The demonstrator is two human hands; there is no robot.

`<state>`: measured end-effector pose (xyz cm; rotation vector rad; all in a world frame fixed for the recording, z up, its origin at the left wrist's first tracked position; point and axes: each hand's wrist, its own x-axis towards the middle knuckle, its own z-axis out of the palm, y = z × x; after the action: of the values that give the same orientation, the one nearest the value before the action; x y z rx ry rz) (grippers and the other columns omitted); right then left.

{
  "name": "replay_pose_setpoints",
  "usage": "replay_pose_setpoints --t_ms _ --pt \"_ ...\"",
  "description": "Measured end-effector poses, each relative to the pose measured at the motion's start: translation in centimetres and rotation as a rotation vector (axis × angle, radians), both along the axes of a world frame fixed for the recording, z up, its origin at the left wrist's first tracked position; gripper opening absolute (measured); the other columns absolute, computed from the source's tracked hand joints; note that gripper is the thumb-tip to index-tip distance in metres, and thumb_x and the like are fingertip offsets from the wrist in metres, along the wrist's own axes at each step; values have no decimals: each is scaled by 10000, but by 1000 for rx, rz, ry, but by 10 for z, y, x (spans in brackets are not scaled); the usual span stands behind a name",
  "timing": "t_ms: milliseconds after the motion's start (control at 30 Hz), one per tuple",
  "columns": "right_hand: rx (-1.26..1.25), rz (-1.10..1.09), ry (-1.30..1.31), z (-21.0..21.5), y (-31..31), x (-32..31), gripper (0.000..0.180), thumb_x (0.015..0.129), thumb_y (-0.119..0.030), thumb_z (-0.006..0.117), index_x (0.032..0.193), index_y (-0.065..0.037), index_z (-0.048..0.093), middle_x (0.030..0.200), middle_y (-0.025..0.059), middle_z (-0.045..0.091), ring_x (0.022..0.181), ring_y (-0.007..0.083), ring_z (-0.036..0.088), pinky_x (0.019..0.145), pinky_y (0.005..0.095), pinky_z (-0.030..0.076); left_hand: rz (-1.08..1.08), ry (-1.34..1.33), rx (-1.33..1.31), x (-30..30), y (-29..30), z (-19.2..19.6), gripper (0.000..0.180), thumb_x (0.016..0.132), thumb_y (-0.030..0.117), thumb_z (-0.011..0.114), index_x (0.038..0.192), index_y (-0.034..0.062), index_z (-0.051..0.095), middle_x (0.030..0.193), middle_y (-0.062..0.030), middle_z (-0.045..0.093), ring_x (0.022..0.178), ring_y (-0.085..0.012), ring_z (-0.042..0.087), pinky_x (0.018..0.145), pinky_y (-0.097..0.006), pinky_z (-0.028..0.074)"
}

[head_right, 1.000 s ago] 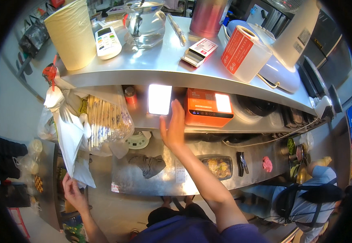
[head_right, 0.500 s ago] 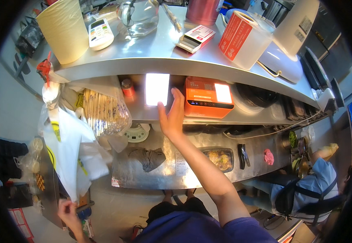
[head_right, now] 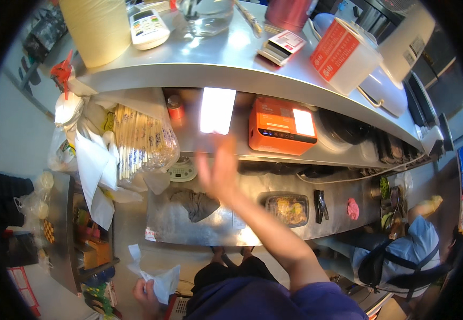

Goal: The person assembles bento-style meal boxes by scooping rice and various toppings from a refrigerated display into black containers. They then place the filled containers into plastic bags, add chopsticks, and seal the bags for takeaway.

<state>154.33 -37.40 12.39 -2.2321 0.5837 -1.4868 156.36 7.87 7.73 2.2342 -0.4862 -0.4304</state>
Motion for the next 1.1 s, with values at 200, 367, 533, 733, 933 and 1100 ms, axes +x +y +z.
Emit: replay_pose_setpoints --t_ms 200,367,533,733,933,1100 --pt "1765 642 924 -77 144 -31 594 968 -475 678 1270 33 622 1256 154 668 1112 286 661 945 388 524 -616 -98 -246 4 -98 21 197 836 96 802 755 50 629 701 -144 640 624 -329 643 568 -401 501" --pt "2120 1079 91 -100 150 -57 540 969 -321 722 1373 4 572 1335 99 651 1148 178 646 994 329 511 -492 -77 -205 11 -135 21 254 761 114 875 760 55 628 717 -115 656 644 -257 667 602 -360 515" --pt "1736 553 198 -83 120 -71 292 934 -33 695 1220 17 669 1134 87 725 1065 175 665 967 332 510 -339 220 -435 3 -147 -14 296 758 46 873 736 1 581 980 -138 703 846 -256 701 728 -318 561" --pt "2011 592 -344 -108 105 -93 361 871 -92 593 1223 -9 608 1325 149 638 1283 262 553 1096 471 400 -590 -162 -84 4 -135 -25 164 748 -40 749 787 36 608 895 -111 646 856 -294 667 700 -379 554" --pt "2218 744 -333 -111 68 -115 598 992 -435 551 1397 3 523 1373 153 626 1264 270 592 1078 475 439 -647 -441 -94 30 -106 -39 168 731 -28 662 853 83 695 832 -67 598 816 -270 629 660 -385 532" --pt "2078 734 373 -155 65 -93 550 970 -342 705 1361 23 576 1293 121 681 1153 207 673 1003 350 530 -676 -533 -42 38 -86 -55 194 705 -36 666 851 88 701 819 -56 581 792 -252 623 647 -375 527"
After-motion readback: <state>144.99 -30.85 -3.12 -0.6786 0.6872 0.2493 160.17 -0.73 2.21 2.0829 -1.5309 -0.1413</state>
